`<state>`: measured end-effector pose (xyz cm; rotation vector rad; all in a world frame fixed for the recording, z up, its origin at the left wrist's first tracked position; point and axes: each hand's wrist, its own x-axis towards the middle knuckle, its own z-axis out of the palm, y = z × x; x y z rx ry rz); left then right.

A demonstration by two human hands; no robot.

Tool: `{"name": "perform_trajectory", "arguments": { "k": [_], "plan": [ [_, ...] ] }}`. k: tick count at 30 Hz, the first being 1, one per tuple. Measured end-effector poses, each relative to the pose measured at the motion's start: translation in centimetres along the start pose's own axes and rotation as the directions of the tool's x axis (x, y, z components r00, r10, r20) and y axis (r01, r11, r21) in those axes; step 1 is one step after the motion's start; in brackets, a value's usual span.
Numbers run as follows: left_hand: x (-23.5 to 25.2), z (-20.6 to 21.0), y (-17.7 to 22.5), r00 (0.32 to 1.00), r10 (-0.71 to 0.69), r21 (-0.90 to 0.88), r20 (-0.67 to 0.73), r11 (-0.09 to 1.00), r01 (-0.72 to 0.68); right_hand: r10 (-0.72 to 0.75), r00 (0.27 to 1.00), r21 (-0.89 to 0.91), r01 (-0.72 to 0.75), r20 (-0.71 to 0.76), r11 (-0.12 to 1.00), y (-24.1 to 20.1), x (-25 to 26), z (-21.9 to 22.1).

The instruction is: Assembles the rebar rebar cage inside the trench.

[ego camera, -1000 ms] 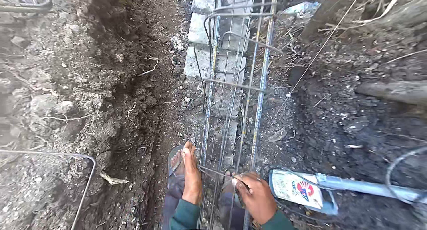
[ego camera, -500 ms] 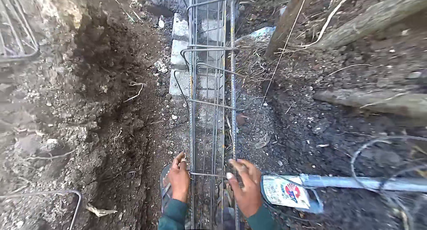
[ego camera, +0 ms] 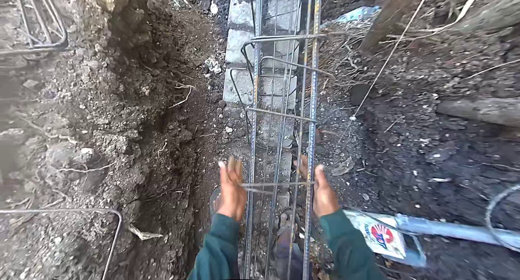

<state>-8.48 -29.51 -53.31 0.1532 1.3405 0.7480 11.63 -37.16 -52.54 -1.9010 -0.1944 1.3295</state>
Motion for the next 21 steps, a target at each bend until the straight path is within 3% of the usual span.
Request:
{"name": "perform_trajectory", "arguments": {
  "k": [2,4,6,9,14,21],
  "plan": [
    [1.1,2.3,2.1,0.997,0.071,-0.050,0.041,0.996,-0.069,0.058,0.998,0.010,-0.057,-0.041,0.998,-2.7,1.1,0.3],
    [2.8,3.8,2.4,0.986,0.125,0.222,0.112,0.964,-0.148,0.100,0.992,0.002,-0.100,-0.072,0.995,-3.6,2.6,0.3],
    [3.8,4.7,2.1,0.990,0.125,0.505,0.070,0.851,-0.144,0.103,0.992,-0.058,-0.107,-0.067,0.993,-3.4,3.6,0.0],
    [5.0,3.7,2.9,0.991,0.130,0.646,0.020,0.755,-0.112,0.104,0.992,-0.096,-0.110,-0.069,0.989,-4.0,4.4,0.0],
    [4.5,0.4,3.6,0.983,0.170,0.581,0.067,0.794,-0.177,0.134,0.989,-0.084,-0.139,-0.058,0.987,-3.8,4.3,-1.5],
    [1.5,2.1,1.7,0.987,0.118,0.297,0.105,0.944,-0.145,0.106,0.994,-0.208,-0.108,-0.023,0.972,-4.6,3.0,-0.1]
  ]
}}
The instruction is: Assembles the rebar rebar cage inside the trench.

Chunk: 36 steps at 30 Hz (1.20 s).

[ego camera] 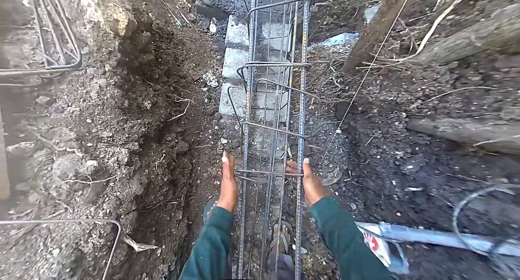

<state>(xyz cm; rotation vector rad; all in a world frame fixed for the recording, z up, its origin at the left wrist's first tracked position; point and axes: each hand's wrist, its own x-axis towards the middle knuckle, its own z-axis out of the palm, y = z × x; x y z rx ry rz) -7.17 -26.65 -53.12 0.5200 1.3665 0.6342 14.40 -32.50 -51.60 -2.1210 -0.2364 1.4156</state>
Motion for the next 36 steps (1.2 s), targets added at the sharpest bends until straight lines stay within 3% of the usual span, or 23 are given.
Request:
{"name": "perform_trajectory", "arguments": {
  "k": [3,8,11,14,17,20,22,24,25,26,29,32,36],
  "plan": [
    [-1.1,1.0,-1.0,1.000,-0.012,0.008,0.002,1.000,0.012,0.008,1.000,-0.069,-0.007,0.012,0.998,-0.3,-0.1,0.0],
    [-1.2,0.5,-2.0,0.996,0.006,0.375,0.088,0.926,-0.039,0.007,1.000,-0.072,-0.006,0.012,0.997,0.1,0.3,-0.2],
    [-0.4,-0.5,-1.6,0.999,0.025,0.366,-0.022,0.931,-0.015,0.027,0.998,0.027,-0.026,-0.061,0.999,1.0,1.1,-0.4],
    [0.2,-2.3,-1.6,0.999,0.032,0.273,-0.020,0.962,-0.025,0.064,0.996,0.054,-0.061,-0.060,0.997,0.6,1.0,-1.3],
    [0.6,-3.4,-1.8,0.997,0.054,0.279,-0.061,0.960,-0.035,-0.066,0.980,-0.146,0.038,-0.189,0.989,-0.1,0.2,-1.6],
    [1.1,-4.0,-1.7,0.996,0.042,0.322,-0.074,0.947,-0.016,-0.449,0.866,-0.497,0.297,-0.219,0.815,-1.6,-3.0,-1.4],
    [1.4,-4.3,-1.7,0.999,0.029,0.302,-0.029,0.953,-0.019,-0.694,0.712,-0.630,0.491,-0.109,0.602,-1.6,-4.7,-0.7],
    [1.6,-4.4,-1.8,1.000,0.025,0.279,0.006,0.960,-0.026,-0.786,0.613,-0.710,0.589,0.082,0.386,-1.8,-5.0,0.6],
    [1.7,-4.4,-1.9,1.000,0.029,0.287,0.013,0.958,-0.031,-0.778,0.597,-0.749,0.603,0.197,0.273,-2.1,-4.7,1.3],
    [1.6,-4.3,-1.9,0.999,0.033,0.304,0.014,0.952,-0.035,-0.711,0.631,-0.782,0.595,0.310,0.186,-2.8,-4.4,2.1],
    [1.1,-3.7,-1.9,0.999,0.016,0.379,-0.033,0.925,-0.002,-0.283,0.835,-0.852,0.514,0.471,0.100,-6.4,-3.6,4.5],
    [0.5,-2.4,-1.9,0.999,0.021,0.405,-0.026,0.914,-0.009,-0.094,0.872,-0.837,0.488,0.480,0.250,-8.5,-2.2,4.5],
    [-1.7,0.1,-0.6,0.992,0.094,0.293,0.081,0.949,-0.114,-0.177,0.889,-0.795,0.457,0.422,0.399,-11.3,-3.2,3.8]
  ]
}}
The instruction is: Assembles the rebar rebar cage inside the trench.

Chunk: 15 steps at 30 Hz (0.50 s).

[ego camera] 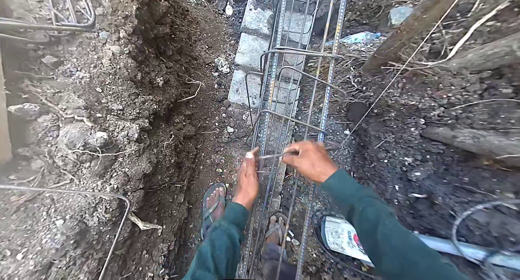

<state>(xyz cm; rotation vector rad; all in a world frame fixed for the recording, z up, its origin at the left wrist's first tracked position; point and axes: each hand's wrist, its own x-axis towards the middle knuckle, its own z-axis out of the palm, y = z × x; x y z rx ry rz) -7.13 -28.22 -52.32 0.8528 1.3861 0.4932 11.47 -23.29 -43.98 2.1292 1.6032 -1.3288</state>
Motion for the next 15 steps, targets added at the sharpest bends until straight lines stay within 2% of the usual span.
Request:
{"name": "perform_trajectory", "arguments": {
  "k": [3,5,8,12,15],
  "plan": [
    [-0.6,1.3,0.6,0.999,0.016,-0.147,-0.034,0.989,-0.021,0.068,0.997,0.128,-0.062,-0.041,0.990,0.9,-0.7,-0.6],
    [-0.4,1.5,0.8,1.000,-0.002,-0.214,-0.009,0.977,0.000,0.117,0.992,0.207,-0.105,-0.046,0.973,2.1,-1.6,-0.1],
    [-0.3,2.2,1.1,0.997,-0.021,-0.172,0.077,0.985,0.034,0.157,0.984,0.339,-0.119,-0.087,0.933,3.5,-3.2,-0.1],
    [1.0,2.3,0.4,0.997,-0.071,-0.126,0.038,0.989,0.075,0.071,0.997,0.235,-0.060,-0.039,0.970,1.7,-5.1,1.5],
    [1.6,1.4,-0.1,0.988,-0.094,-0.040,0.124,0.994,0.100,0.050,0.992,0.240,-0.020,-0.117,0.971,2.2,-6.1,3.1]
  ]
}}
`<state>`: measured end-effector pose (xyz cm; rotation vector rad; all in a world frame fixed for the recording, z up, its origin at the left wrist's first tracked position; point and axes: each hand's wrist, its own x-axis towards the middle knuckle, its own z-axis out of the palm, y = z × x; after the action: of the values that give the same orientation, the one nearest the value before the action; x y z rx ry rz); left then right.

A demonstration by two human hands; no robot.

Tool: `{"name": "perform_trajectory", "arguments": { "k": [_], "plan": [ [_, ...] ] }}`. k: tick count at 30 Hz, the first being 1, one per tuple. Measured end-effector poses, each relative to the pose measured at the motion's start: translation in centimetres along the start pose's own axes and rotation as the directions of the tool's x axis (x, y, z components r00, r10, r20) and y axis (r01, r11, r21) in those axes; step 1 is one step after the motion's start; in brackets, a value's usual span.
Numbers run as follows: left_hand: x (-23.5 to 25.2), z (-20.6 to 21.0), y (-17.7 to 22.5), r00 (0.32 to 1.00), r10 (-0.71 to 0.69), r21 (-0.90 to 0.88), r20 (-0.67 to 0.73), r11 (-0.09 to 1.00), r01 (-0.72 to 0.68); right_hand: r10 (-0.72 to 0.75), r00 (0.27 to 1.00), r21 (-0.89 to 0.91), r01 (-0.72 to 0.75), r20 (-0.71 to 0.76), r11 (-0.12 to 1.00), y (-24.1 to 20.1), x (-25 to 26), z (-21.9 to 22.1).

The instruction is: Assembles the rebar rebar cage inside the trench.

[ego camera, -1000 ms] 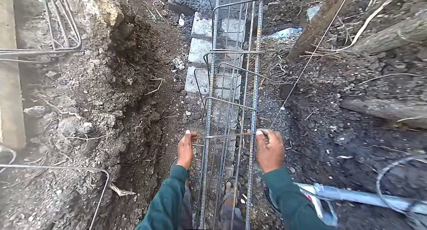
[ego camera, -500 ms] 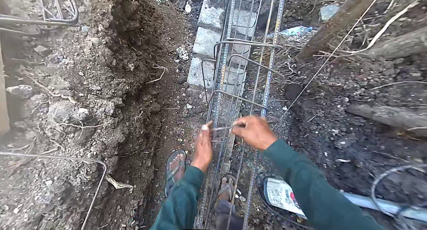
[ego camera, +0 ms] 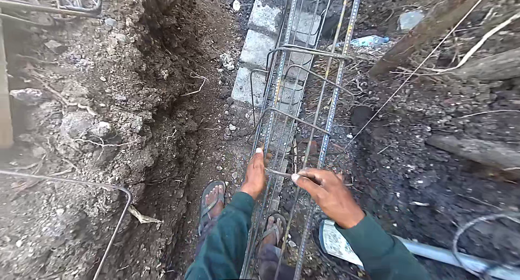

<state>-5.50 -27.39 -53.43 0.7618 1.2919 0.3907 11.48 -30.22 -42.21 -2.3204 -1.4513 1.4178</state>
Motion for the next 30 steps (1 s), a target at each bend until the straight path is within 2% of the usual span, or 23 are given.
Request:
{"name": "perform_trajectory", "arguments": {
  "k": [2,5,9,15,19,21,23,25,30],
  "plan": [
    [0.5,-0.2,-0.2,0.999,0.015,0.061,0.047,0.998,-0.018,-0.006,0.998,0.061,0.010,-0.066,0.998,0.8,-0.5,0.3],
    [0.6,-0.3,-0.1,1.000,0.005,0.115,0.025,0.993,-0.008,-0.048,0.989,0.115,0.064,-0.143,0.991,1.5,-0.8,0.4],
    [0.4,-0.5,-0.1,0.999,-0.020,0.126,0.040,0.992,0.014,-0.213,0.969,-0.063,0.206,-0.127,0.977,0.6,-1.8,2.3],
    [1.1,-2.1,-0.2,0.973,-0.043,-0.066,0.226,0.996,0.059,-0.233,0.953,-0.169,0.201,-0.194,0.965,0.5,-2.7,4.8],
    [1.6,-2.7,-0.1,0.955,-0.035,-0.161,0.293,0.983,0.085,-0.174,0.932,-0.156,0.130,-0.317,0.979,-0.2,-3.6,8.2],
    [2.0,-2.6,-0.4,0.946,0.030,-0.194,0.324,0.980,0.036,-0.089,0.933,-0.072,0.068,-0.347,0.995,-0.4,-4.6,9.7],
    [2.2,-2.3,-1.0,0.942,0.082,-0.179,0.326,0.984,-0.023,0.019,0.899,0.088,0.023,-0.438,0.996,-0.4,-5.3,10.4],
    [1.9,-2.2,-1.4,0.945,0.067,-0.143,0.321,0.989,-0.022,0.091,0.856,0.174,-0.001,-0.508,0.985,-0.2,-5.2,10.3],
    [1.5,-2.3,-0.4,0.941,-0.031,-0.071,0.336,0.996,0.058,-0.052,0.846,0.070,0.106,-0.530,0.992,-0.1,-4.0,9.9]
  ]
}}
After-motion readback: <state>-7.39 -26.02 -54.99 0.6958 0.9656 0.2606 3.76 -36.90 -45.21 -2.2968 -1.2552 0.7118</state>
